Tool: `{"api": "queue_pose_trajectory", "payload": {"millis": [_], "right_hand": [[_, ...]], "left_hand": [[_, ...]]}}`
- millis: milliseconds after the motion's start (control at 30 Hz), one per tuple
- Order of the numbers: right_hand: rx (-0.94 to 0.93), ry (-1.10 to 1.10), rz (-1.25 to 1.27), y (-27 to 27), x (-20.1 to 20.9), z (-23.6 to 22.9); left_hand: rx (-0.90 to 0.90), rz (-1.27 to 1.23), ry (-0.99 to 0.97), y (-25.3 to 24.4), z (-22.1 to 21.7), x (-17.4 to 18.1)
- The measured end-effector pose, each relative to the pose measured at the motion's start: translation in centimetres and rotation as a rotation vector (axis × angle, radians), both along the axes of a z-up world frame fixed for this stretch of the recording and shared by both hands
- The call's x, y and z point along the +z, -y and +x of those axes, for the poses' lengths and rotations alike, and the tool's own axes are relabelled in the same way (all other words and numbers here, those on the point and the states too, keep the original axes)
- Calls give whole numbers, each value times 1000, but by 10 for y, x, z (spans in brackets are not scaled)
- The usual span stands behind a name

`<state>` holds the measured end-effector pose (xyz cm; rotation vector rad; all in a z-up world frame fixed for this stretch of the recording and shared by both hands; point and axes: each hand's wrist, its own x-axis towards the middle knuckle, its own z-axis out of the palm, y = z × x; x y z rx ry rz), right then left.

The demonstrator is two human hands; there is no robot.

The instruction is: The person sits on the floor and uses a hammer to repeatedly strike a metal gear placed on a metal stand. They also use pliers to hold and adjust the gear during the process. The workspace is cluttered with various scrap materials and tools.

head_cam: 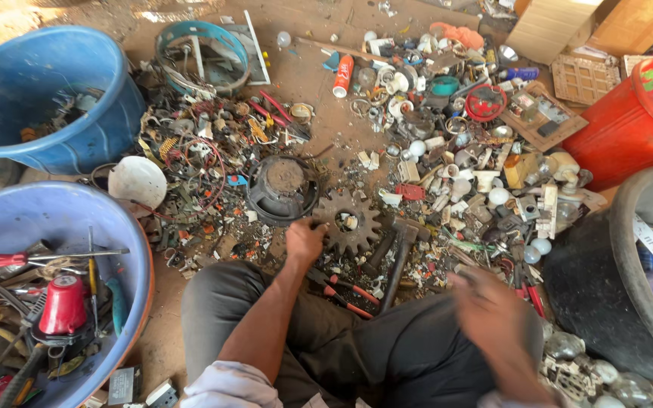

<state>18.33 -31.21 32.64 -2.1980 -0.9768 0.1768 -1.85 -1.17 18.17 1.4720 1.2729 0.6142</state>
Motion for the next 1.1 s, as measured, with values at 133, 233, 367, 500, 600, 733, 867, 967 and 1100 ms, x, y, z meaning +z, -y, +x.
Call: {"api": "queue_pose_trajectory", "payload": {"millis": [133, 233, 367, 500, 600, 733, 867, 967, 1100], "right_hand": [[289, -42, -247, -125, -45, -16], [146, 74, -685, -139, -95, -3], [198, -40, -903, -137, -169, 28], [206, -109, -861, -144, -197, 35], [111, -149, -922, -149, -174, 23], [20, -28, -834, -156, -121, 4], [42, -345, -133, -157, -99, -15], [6, -1117, 203, -161, -110, -25], [16, -1469, 221, -166, -129, -42]], "left_hand": [[-110, 391, -285, 2, 6, -3], [-131, 405, -359, 3, 8, -1], [-126, 412, -380, 2, 11, 6], [-16, 307, -284, 3, 10, 12], [19, 239, -248, 5, 8, 10], [-21, 244, -277, -1, 14, 9], [-14, 298, -65, 4, 17, 9], [-153, 384, 28, 14, 20, 8], [-53, 198, 55, 26, 15, 17]]}}
